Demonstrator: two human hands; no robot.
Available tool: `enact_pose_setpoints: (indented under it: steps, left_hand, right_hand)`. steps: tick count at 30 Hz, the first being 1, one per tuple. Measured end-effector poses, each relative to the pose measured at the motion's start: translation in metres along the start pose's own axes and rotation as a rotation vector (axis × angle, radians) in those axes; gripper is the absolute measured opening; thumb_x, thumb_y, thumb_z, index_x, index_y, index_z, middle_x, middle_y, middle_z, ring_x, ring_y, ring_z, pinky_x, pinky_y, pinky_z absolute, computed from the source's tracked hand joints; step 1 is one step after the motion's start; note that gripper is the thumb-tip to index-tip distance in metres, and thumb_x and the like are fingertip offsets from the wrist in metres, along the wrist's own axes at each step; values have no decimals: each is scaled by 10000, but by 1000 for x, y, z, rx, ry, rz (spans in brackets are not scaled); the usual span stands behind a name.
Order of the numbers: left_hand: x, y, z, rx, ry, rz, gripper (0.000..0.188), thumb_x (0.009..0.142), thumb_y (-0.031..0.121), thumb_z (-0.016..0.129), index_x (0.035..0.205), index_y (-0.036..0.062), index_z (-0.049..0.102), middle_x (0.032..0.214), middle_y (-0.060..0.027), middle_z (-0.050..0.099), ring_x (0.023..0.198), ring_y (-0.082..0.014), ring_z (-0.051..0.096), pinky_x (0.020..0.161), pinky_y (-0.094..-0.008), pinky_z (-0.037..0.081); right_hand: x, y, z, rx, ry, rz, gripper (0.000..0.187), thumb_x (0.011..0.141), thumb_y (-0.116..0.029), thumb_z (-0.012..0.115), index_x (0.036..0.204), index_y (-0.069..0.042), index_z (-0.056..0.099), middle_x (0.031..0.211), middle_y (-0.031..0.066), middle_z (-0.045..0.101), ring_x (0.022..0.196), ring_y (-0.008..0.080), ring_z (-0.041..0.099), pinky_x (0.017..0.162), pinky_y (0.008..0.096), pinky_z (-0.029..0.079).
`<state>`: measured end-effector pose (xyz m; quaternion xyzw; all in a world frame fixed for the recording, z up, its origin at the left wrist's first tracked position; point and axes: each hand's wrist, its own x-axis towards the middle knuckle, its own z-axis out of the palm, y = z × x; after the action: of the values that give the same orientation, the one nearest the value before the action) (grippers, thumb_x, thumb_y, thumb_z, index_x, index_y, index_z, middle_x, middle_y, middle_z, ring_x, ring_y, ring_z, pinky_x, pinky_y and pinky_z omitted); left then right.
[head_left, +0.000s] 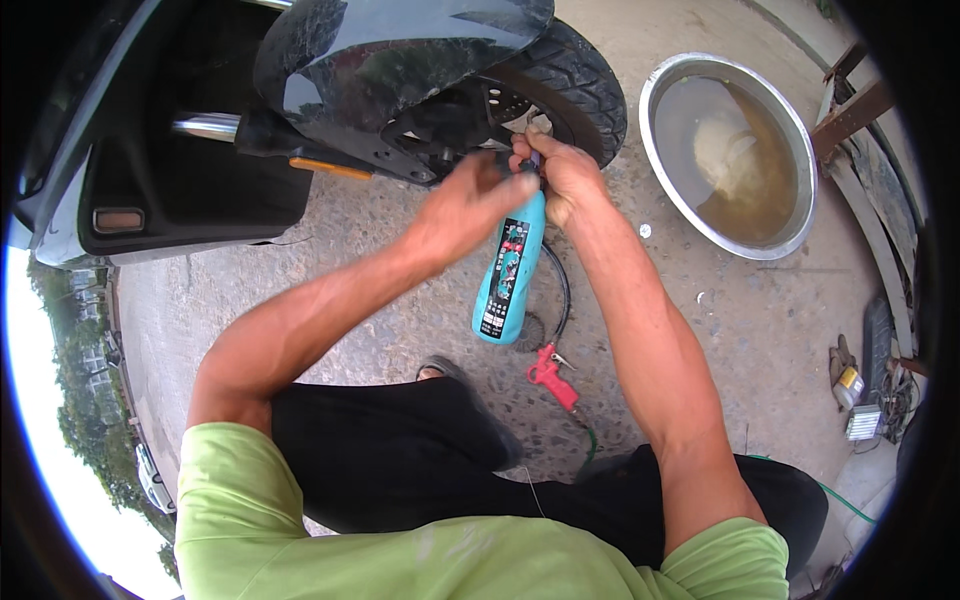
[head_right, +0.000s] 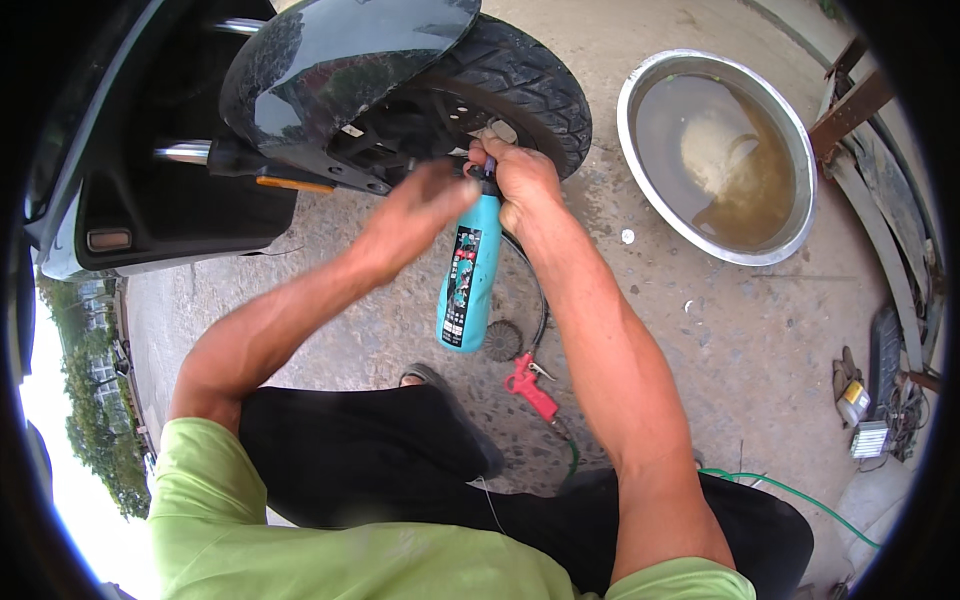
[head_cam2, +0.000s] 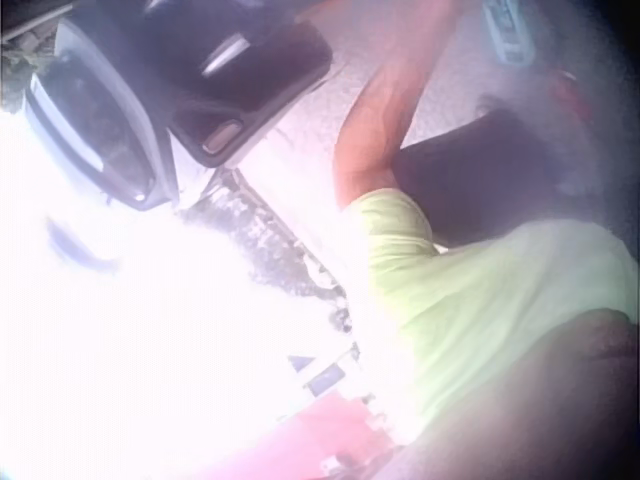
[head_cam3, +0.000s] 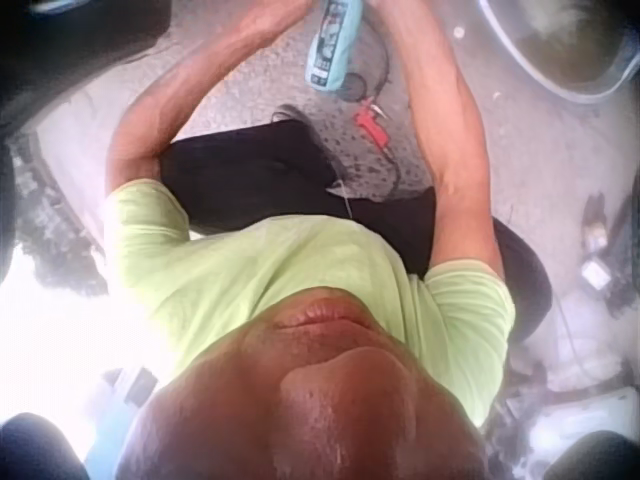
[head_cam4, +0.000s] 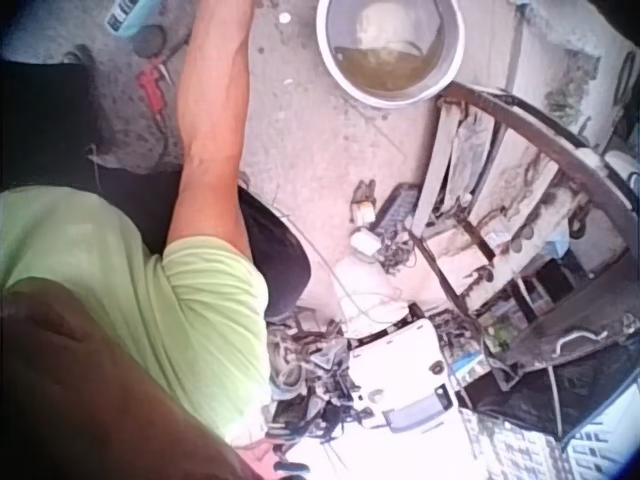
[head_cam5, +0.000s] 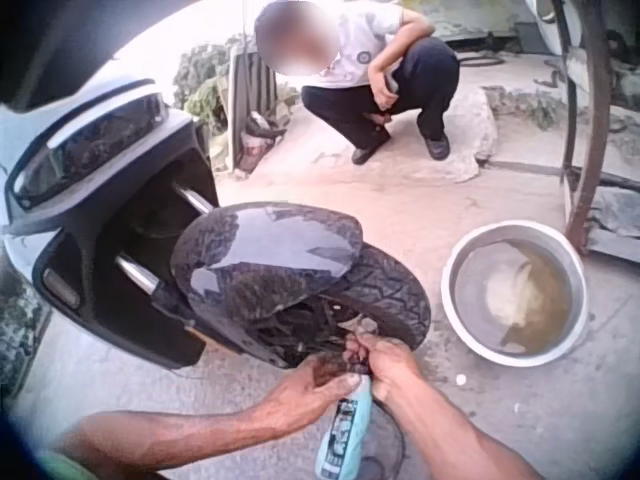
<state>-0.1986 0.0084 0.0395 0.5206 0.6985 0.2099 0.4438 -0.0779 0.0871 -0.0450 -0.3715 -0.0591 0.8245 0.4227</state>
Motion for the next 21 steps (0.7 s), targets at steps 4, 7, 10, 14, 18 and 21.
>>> enact_pose_setpoints:
  steps: [4, 7, 10, 14, 18, 21]
  left_hand:
    - [-43, -26, 12, 22, -198, -224, 757, 838, 421, 760, 1337, -70, 471, 1186, -225, 613, 1128, -281, 609, 967, -418, 495]
    - [-51, -14, 9, -5, -234, -364, 649, 826, 399, 770, 1223, -59, 537, 1072, -181, 639, 1023, -245, 643, 896, -407, 526]
    - [-66, 0, -1, -58, -132, -378, 663, 841, 406, 761, 1252, -66, 545, 1076, -188, 646, 996, -250, 650, 851, -412, 535]
    - [-70, 7, -14, -36, -52, -418, 734, 869, 470, 736, 1310, -78, 528, 1103, -210, 647, 987, -258, 659, 822, -405, 548]
    - [-78, 27, -16, 5, -26, -514, 771, 883, 518, 716, 1306, -97, 524, 1102, -214, 648, 972, -263, 665, 797, -391, 557]
    - [-78, 29, -15, -9, -47, -559, 847, 891, 525, 710, 1363, -124, 442, 1179, -231, 622, 1048, -275, 648, 866, -403, 548]
  right_hand:
    - [4, 3, 5, 33, 27, 91, 242, 1015, -216, 622, 1113, 4, 646, 907, 75, 655, 780, 203, 636, 637, 354, 538]
    - [7, 15, -5, 177, 27, 44, 263, 987, -291, 665, 1084, -47, 665, 1003, 91, 670, 867, 212, 641, 676, 381, 524]
    - [-35, 37, -5, -19, 83, 109, 454, 938, -539, 643, 1089, -112, 673, 1010, 64, 669, 911, 204, 625, 804, 425, 480]
    - [-68, 69, 2, 42, -75, 172, 702, 852, -769, 573, 1157, -138, 626, 1017, 35, 647, 943, 167, 605, 855, 405, 439]
    - [-85, 61, 13, 11, -76, 200, 693, 851, -727, 622, 1178, -117, 619, 1023, 52, 651, 927, 163, 621, 847, 397, 456]
    - [-80, 56, 16, 45, -102, 208, 623, 829, -619, 736, 1147, -94, 629, 1038, 58, 629, 972, 170, 604, 902, 415, 464]
